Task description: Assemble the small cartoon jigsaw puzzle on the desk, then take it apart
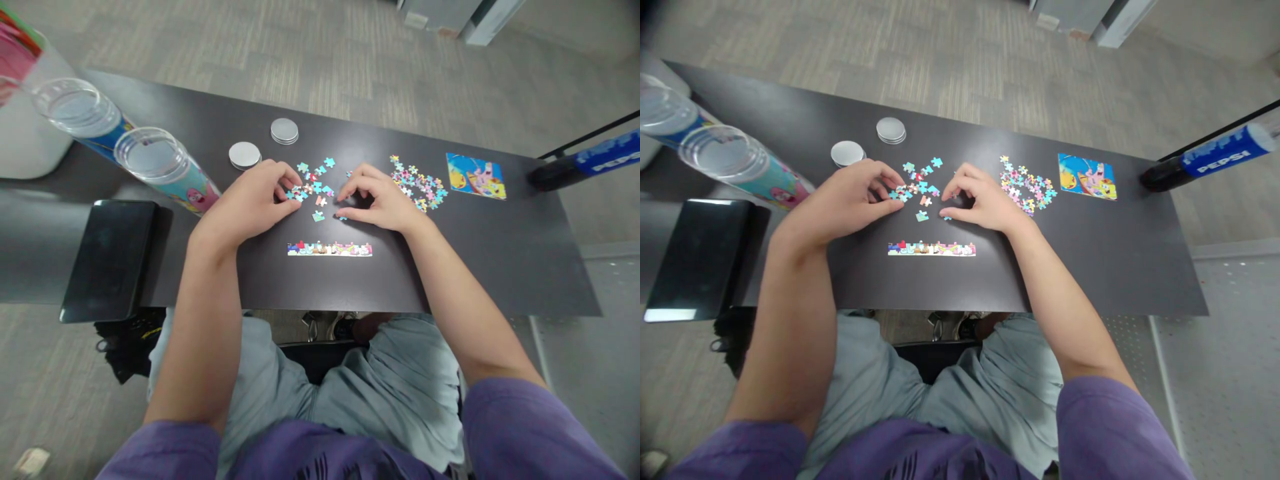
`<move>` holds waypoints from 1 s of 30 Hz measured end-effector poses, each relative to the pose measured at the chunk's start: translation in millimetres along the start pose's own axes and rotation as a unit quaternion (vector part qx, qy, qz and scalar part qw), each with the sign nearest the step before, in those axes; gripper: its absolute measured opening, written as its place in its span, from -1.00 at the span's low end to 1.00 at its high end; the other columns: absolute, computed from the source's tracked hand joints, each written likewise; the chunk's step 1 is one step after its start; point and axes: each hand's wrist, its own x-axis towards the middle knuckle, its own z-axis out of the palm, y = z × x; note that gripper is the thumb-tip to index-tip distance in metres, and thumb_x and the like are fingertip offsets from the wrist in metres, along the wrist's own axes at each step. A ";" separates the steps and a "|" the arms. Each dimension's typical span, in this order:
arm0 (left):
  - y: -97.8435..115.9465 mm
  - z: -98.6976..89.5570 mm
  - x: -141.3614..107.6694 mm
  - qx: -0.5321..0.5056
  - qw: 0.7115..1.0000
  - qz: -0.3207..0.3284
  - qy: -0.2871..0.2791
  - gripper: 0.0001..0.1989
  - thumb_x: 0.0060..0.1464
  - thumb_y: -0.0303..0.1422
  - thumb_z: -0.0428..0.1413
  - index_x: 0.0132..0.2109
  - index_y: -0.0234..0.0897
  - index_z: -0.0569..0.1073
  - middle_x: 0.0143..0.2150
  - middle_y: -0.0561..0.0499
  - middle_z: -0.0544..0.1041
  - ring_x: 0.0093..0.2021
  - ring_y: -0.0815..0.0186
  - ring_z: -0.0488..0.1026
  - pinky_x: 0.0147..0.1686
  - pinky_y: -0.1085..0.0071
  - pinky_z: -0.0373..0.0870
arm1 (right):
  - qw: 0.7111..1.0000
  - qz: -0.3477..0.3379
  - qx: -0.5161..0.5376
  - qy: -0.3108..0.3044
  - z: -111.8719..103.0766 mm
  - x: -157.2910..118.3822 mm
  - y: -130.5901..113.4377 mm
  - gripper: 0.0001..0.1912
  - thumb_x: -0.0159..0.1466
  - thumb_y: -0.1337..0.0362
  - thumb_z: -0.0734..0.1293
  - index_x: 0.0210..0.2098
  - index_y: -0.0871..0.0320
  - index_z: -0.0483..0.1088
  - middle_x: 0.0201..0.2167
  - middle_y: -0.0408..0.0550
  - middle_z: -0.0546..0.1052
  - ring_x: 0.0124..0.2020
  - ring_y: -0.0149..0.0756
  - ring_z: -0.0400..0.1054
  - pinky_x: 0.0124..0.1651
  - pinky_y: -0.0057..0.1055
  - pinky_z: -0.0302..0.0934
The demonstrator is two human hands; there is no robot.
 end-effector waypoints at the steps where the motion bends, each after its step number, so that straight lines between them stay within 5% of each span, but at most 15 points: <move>1: 0.9 -1.1 -0.5 -0.007 1.000 0.000 -0.008 -0.69 0.30 -0.14 0.46 0.12 -0.02 0.70 0.16 -0.08 0.79 -0.02 0.02 0.72 0.10 -0.02 0.73 | 1.000 0.004 0.000 0.001 -0.2 -0.5 0.3 -0.58 0.38 -0.25 0.77 -0.05 -0.16 0.74 -0.03 0.04 0.61 -0.08 0.13 0.48 0.05 0.14 0.55; 5: 10.9 -2.6 -1.9 0.014 1.000 0.016 -0.023 -0.66 0.27 -0.21 0.51 0.15 -0.01 0.71 0.22 -0.06 0.77 0.04 0.03 0.70 0.18 -0.01 0.73 | 1.000 0.017 0.010 0.014 -4.3 -1.3 1.0 -0.67 0.48 -0.25 0.71 -0.09 -0.21 0.75 0.00 0.10 0.60 -0.07 0.21 0.49 0.04 0.25 0.52; 12: 40.9 13.5 -0.8 0.097 0.993 0.041 -0.049 -0.69 0.43 -0.24 0.47 0.24 -0.10 0.76 0.38 -0.17 0.65 0.31 -0.06 0.69 0.46 -0.11 0.66 | 0.999 0.039 0.002 -0.014 -15.6 1.6 -0.8 -0.55 0.28 -0.34 0.82 -0.10 -0.27 0.79 -0.02 0.03 0.64 -0.08 0.10 0.39 0.05 0.20 0.39; 20: 35.7 18.2 1.7 0.132 0.991 0.006 -0.011 -0.73 0.52 -0.10 0.34 0.21 -0.01 0.80 0.29 -0.11 0.68 0.31 -0.15 0.67 0.46 -0.14 0.63 | 0.999 0.033 -0.015 -0.007 -19.0 1.1 -2.2 -0.58 0.39 -0.32 0.75 -0.08 -0.17 0.80 0.02 0.05 0.67 -0.08 0.06 0.38 0.17 0.18 0.32; 25: 41.0 24.7 1.0 0.135 0.991 0.006 0.022 -0.81 0.43 -0.09 0.43 0.09 0.05 0.81 0.24 -0.11 0.71 0.30 -0.23 0.68 0.41 -0.18 0.64 | 0.998 0.064 -0.013 -0.011 -20.4 1.8 -8.4 -0.57 0.40 -0.39 0.70 -0.07 -0.26 0.79 0.01 -0.02 0.68 -0.02 0.09 0.32 0.25 0.21 0.28; 30: 39.2 29.0 5.2 0.131 0.991 0.026 0.003 -0.86 0.50 -0.07 0.41 0.02 0.06 0.81 0.20 -0.13 0.73 0.38 -0.32 0.67 0.44 -0.34 0.59 | 0.997 0.068 -0.021 -0.013 -20.4 2.0 -16.0 -0.58 0.37 -0.35 0.74 -0.12 -0.23 0.75 -0.03 -0.01 0.66 0.00 0.13 0.38 0.28 0.22 0.31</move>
